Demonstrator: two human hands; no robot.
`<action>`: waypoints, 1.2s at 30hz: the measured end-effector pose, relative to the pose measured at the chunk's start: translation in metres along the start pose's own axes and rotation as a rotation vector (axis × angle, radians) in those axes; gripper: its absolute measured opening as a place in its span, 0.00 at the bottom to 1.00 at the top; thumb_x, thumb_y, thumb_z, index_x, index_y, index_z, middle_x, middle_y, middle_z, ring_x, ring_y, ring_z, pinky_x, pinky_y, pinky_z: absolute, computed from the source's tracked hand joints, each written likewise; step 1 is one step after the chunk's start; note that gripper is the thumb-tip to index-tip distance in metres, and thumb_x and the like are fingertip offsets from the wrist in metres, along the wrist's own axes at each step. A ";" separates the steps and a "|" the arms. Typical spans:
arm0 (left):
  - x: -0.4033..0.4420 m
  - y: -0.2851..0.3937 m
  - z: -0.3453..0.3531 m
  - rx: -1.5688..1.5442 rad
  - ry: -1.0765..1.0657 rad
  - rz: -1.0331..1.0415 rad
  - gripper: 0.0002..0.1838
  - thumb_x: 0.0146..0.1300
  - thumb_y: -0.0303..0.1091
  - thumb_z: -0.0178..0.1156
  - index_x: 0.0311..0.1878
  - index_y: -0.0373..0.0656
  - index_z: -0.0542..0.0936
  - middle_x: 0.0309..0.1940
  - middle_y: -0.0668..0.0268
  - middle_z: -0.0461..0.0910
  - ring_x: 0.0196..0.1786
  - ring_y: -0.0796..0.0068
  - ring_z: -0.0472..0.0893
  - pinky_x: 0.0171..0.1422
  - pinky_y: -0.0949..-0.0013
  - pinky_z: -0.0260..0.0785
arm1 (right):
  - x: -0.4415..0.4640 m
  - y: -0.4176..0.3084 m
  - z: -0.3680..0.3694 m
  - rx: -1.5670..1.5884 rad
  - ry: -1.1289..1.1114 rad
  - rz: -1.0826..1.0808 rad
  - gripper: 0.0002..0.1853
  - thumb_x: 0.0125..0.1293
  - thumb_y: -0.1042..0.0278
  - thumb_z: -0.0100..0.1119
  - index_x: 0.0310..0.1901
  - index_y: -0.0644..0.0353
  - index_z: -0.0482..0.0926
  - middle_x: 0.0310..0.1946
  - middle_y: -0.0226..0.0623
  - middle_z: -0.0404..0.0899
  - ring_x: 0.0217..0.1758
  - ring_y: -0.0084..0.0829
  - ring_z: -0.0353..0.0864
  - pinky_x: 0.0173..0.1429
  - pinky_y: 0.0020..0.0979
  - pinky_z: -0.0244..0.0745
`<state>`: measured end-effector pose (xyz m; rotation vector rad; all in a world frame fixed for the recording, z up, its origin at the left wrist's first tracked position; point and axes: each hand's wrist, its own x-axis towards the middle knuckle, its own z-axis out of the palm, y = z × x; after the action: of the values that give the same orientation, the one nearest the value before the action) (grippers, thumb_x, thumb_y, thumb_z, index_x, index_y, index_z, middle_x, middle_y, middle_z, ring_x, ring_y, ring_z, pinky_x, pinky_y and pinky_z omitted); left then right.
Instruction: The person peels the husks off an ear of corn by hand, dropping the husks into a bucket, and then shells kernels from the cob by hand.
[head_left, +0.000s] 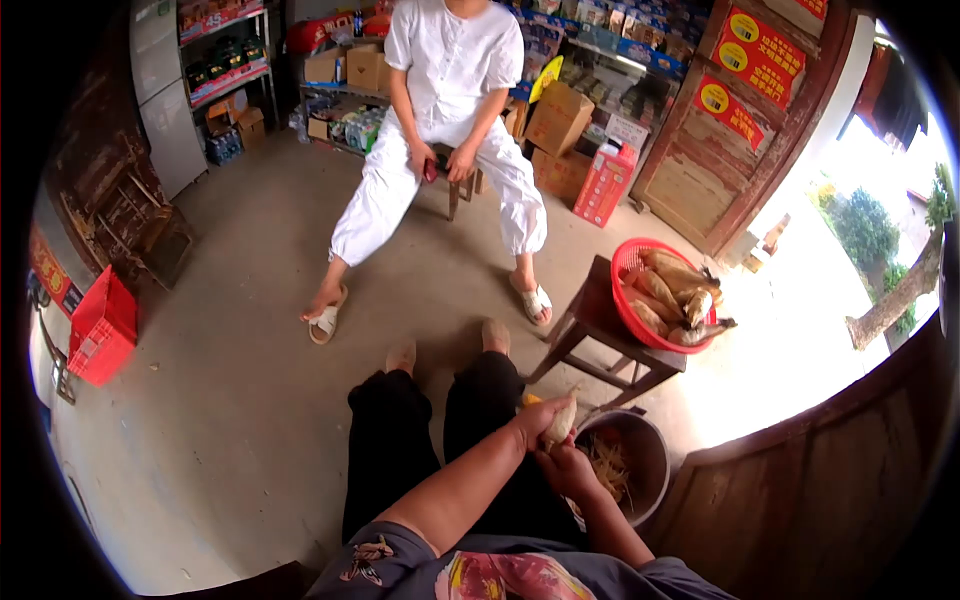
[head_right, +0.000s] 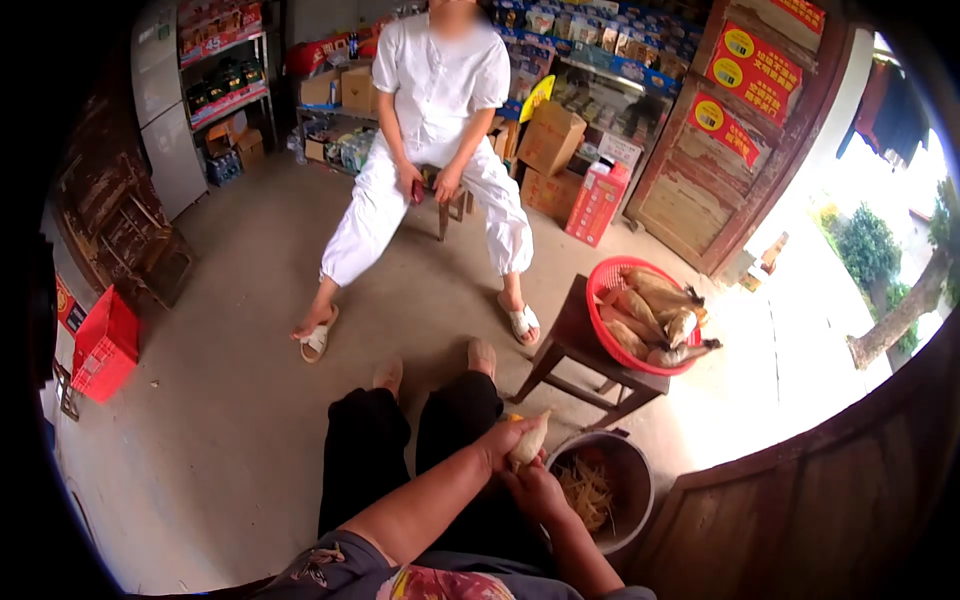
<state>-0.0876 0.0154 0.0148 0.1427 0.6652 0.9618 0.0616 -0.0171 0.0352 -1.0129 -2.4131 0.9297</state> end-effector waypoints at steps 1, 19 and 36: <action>0.003 -0.002 -0.006 -0.063 -0.033 -0.004 0.23 0.65 0.53 0.53 0.39 0.37 0.72 0.24 0.56 0.77 0.21 0.64 0.78 0.29 0.64 0.75 | 0.002 -0.009 -0.009 -0.066 -0.090 0.101 0.17 0.60 0.57 0.61 0.27 0.65 0.77 0.22 0.50 0.75 0.28 0.47 0.78 0.33 0.40 0.71; 0.006 0.001 -0.009 0.079 0.107 0.163 0.24 0.65 0.54 0.55 0.42 0.37 0.71 0.26 0.58 0.77 0.24 0.68 0.79 0.29 0.67 0.74 | 0.004 -0.011 -0.031 0.172 -0.029 0.023 0.12 0.65 0.63 0.56 0.30 0.64 0.75 0.21 0.43 0.74 0.24 0.33 0.75 0.32 0.33 0.69; 0.000 -0.004 0.001 0.005 -0.092 0.099 0.23 0.68 0.52 0.51 0.44 0.37 0.69 0.28 0.54 0.77 0.28 0.61 0.80 0.33 0.62 0.75 | -0.016 0.016 -0.071 0.648 -0.252 0.265 0.12 0.69 0.61 0.54 0.37 0.62 0.77 0.27 0.20 0.70 0.30 0.13 0.66 0.35 0.19 0.63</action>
<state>-0.0843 0.0139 0.0141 0.2252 0.5800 1.0424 0.1192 0.0100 0.0738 -1.0054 -1.9346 1.8697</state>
